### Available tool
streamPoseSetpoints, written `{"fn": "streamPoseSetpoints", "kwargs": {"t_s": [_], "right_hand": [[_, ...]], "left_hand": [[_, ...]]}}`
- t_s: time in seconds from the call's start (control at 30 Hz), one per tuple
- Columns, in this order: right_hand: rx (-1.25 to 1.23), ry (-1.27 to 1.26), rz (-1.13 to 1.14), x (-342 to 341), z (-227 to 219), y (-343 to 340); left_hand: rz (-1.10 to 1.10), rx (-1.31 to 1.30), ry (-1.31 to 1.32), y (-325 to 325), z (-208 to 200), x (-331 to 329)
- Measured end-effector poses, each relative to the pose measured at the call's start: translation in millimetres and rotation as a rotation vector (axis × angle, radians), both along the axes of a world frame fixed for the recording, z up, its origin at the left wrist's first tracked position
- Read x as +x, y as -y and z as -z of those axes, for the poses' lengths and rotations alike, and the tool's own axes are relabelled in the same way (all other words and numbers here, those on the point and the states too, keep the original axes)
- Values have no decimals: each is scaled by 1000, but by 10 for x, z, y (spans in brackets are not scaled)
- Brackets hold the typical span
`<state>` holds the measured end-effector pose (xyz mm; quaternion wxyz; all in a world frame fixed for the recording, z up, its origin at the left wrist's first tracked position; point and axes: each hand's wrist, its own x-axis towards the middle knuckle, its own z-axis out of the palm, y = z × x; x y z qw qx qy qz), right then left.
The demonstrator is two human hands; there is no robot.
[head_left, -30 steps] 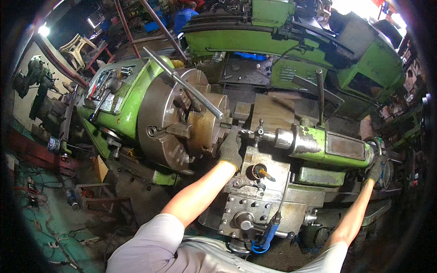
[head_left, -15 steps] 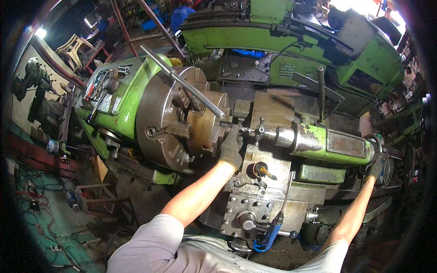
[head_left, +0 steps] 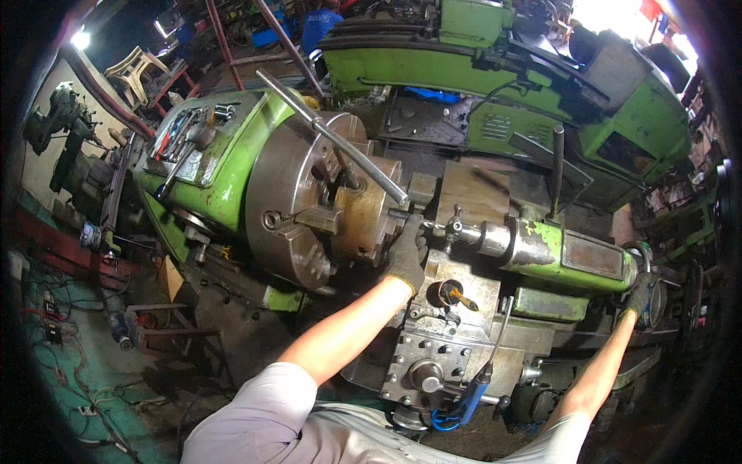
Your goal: The person operates a green metal lathe in a workshop, using a wrench to tighten the chuck and adjusting the tool post and tailstock. They manipulate the machine's controls to position the cutting tool against a rotating metal workpiece, performing machining operations while frequently adjusting the setup.
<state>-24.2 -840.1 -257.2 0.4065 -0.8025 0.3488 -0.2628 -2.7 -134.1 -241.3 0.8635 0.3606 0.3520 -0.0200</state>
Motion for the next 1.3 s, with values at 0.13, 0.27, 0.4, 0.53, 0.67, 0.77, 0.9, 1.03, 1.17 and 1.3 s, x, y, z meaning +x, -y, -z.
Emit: {"fn": "streamPoseSetpoints", "kwargs": {"t_s": [0.13,0.27,0.4,0.53,0.67,0.77,0.9,1.03,1.17,1.3], "right_hand": [[66,-56,106,-209,-305,-26],[273,186,16,-125,-403,-294],[373,359,-68,-24,-541,-833],[317,240,42,-184,-466,-443],[301,109,82,-66,-149,-249],[180,143,-49,0,164,215],[119,51,-43,-110,267,782],[-72,57,-72,-343,87,905],[143,98,37,-165,16,258],[126,193,8,-273,-202,-14]], "left_hand": [[13,-53,-21,83,-50,-1],[12,-213,102,11,3,-20],[-23,-299,169,-39,-9,-28],[29,-335,212,-11,46,23],[-27,-313,189,-23,10,-33],[-54,-354,243,-6,71,44],[-62,-363,234,37,43,42],[-23,-402,275,88,128,67],[-29,-358,243,6,75,18],[-22,-373,282,72,99,32]]}}
